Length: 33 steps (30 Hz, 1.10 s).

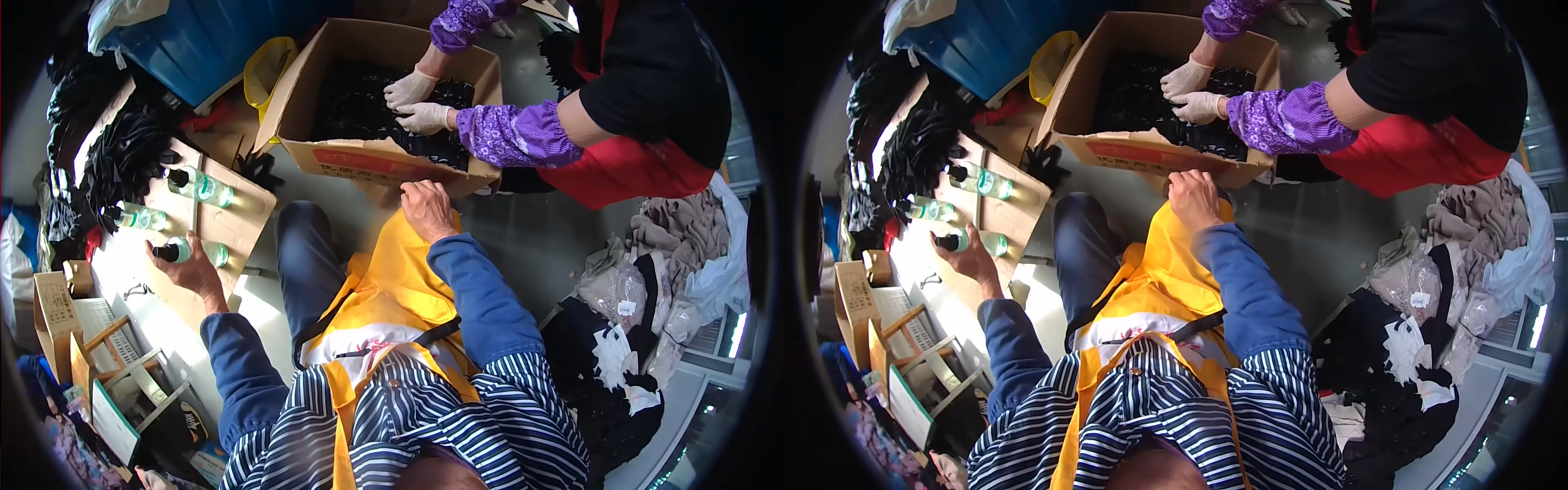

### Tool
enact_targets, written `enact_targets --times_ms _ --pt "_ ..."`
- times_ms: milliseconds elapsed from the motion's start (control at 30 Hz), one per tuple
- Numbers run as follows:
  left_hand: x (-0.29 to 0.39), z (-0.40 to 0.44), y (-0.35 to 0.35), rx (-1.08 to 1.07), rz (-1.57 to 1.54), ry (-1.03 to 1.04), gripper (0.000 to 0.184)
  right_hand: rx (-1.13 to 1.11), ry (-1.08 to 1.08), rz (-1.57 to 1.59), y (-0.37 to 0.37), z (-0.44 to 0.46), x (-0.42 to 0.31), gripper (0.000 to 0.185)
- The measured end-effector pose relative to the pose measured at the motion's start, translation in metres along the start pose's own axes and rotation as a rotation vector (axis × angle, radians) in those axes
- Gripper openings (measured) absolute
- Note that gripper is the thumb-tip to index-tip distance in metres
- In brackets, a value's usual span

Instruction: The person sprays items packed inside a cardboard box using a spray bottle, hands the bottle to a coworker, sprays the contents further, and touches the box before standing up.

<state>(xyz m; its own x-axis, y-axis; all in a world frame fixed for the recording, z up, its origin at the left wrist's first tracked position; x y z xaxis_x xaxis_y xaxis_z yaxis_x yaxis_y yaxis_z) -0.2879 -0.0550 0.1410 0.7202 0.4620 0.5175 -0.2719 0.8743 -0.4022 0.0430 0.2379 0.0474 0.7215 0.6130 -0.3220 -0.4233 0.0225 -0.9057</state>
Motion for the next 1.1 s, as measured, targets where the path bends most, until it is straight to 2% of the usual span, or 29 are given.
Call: enact_targets --times_ms 100,233,333,633,900,1000,1100 --pt "0.005 0.002 0.001 0.003 -0.002 0.009 0.078 0.004 0.009 0.003 -0.001 -0.001 0.002 0.014" --pt "-0.001 -0.001 0.005 -0.028 -0.124 -0.090 0.078 -0.009 0.009 -0.007 -0.001 0.000 0.002 0.014" --pt "0.002 0.001 0.002 -0.022 -0.051 -0.035 0.078 -0.016 0.019 0.004 -0.001 0.000 0.001 0.014" --pt "0.001 0.001 0.002 -0.033 -0.043 -0.042 0.081 -0.014 0.014 0.004 -0.003 0.000 0.000 0.014" --pt "-0.006 -0.001 0.007 -0.007 -0.060 -0.006 0.074 -0.006 0.020 0.028 -0.006 0.009 0.000 0.012" --pt "0.002 -0.001 0.001 -0.006 0.015 0.072 0.074 -0.013 0.028 0.035 -0.005 0.001 0.000 0.011" --pt "-0.004 -0.002 0.003 -0.033 -0.011 0.015 0.074 -0.009 0.030 0.027 -0.004 0.001 0.000 0.011"
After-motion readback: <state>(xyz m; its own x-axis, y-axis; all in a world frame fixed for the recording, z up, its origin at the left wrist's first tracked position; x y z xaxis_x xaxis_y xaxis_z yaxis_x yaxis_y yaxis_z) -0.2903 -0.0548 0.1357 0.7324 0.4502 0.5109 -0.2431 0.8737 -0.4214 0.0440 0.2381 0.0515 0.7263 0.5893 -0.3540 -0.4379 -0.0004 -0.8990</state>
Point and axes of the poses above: each hand's wrist, its own z-axis towards the middle knuckle, its own y-axis out of the palm, x = y × z, the point moved 10 cm from there along z, towards the middle knuckle, and after that the axes turned 8 degrees about y, right-handed, at the moved point
